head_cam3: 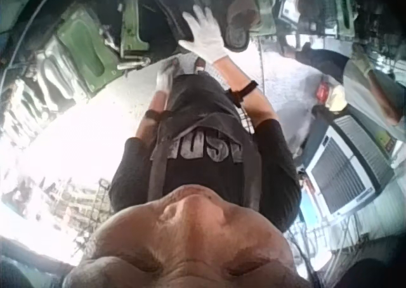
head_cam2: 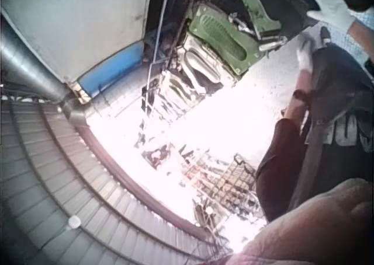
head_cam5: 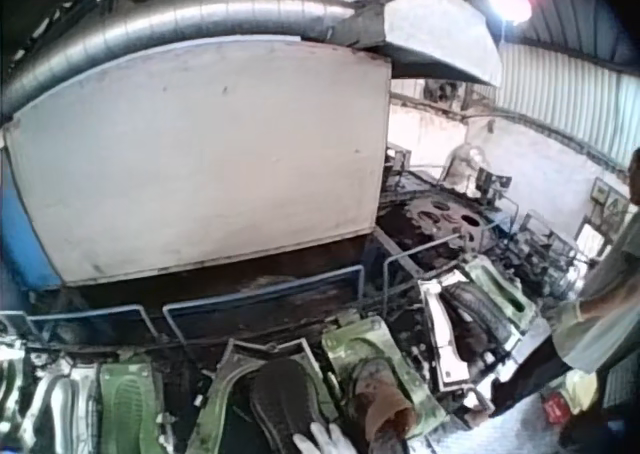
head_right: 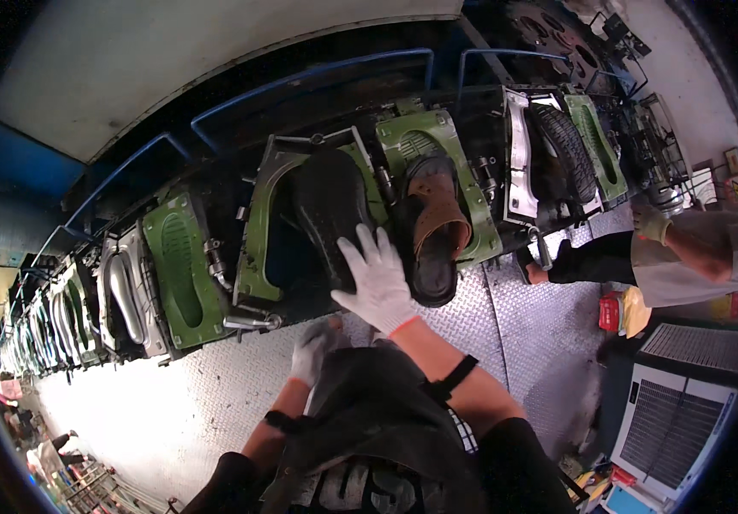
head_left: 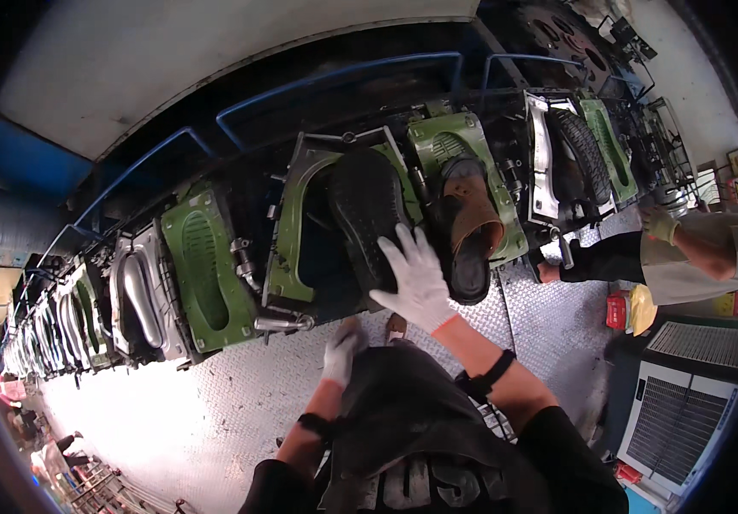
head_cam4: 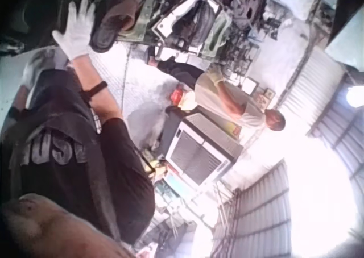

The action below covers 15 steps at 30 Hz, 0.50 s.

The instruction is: Placing shoe uppers onto molds on a rotary assembly machine and moving finished units to a rack.

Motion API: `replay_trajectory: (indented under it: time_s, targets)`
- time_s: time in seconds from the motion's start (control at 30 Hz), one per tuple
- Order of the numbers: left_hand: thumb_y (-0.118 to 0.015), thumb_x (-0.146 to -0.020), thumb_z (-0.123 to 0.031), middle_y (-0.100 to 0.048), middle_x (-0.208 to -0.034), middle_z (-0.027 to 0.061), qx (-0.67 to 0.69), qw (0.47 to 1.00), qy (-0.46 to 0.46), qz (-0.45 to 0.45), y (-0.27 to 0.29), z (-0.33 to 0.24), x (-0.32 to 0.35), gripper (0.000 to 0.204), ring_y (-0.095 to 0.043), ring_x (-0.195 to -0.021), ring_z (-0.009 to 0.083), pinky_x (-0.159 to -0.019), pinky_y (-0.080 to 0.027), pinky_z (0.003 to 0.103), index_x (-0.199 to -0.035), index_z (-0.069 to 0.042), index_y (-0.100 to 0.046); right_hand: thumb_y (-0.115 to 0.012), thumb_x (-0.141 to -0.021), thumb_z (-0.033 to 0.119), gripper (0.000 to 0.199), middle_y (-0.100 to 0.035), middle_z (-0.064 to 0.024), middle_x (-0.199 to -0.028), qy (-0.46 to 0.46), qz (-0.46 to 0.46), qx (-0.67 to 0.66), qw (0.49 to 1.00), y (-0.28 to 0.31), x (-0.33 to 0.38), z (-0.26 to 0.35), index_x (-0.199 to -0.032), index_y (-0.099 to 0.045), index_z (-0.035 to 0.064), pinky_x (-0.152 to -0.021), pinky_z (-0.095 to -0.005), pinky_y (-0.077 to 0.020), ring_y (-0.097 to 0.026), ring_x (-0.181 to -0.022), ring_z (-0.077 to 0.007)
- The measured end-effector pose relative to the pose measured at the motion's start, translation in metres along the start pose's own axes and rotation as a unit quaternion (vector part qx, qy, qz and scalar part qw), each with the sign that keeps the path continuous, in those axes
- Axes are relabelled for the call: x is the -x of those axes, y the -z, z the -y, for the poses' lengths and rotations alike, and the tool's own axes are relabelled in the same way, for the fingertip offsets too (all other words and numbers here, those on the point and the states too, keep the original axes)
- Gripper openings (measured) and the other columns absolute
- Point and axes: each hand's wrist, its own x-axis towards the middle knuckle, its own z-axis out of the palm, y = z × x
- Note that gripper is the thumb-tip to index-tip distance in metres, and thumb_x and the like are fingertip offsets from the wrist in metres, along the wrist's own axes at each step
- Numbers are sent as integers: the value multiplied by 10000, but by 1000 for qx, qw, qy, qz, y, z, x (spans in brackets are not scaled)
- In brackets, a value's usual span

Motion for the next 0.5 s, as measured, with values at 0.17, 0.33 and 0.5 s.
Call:
replay_trajectory:
  time_s: [0.17, 0.33, 0.5]
  targets:
    - [-490, -921, -263, -608, -1188, 130, 333, 937, -100, 23, -73, -43, -148, 450, -576, -1066, 272, -909, -462, 347, -1292, -9, -506, -760, -640, 297, 801, -311, -180, -1418, -8, -8, 38, 999, -23, -11, 12, -1351, -412, 178, -1019, -521, -351, -314, -1263, -458]
    - [-491, -923, -262, -608, -1181, 129, 365, 929, -17, 68, -98, -48, -199, 436, -574, -1062, 273, -905, -463, 351, -1278, -11, -515, -751, -644, 263, 745, -346, -182, -1385, -23, -33, 34, 999, -34, -14, 3, -1320, -448, 182, -1001, -507, -369, -375, -1205, -434]
    - [-493, -924, -261, -608, -1174, 128, 342, 938, -8, 54, -78, -38, -190, 423, -572, -1059, 274, -901, -464, 354, -1264, -12, -523, -749, -666, 283, 740, -357, -185, -1389, -39, -39, -26, 998, -27, -29, 7, -1331, -441, 184, -1002, -480, -372, -398, -1185, -423]
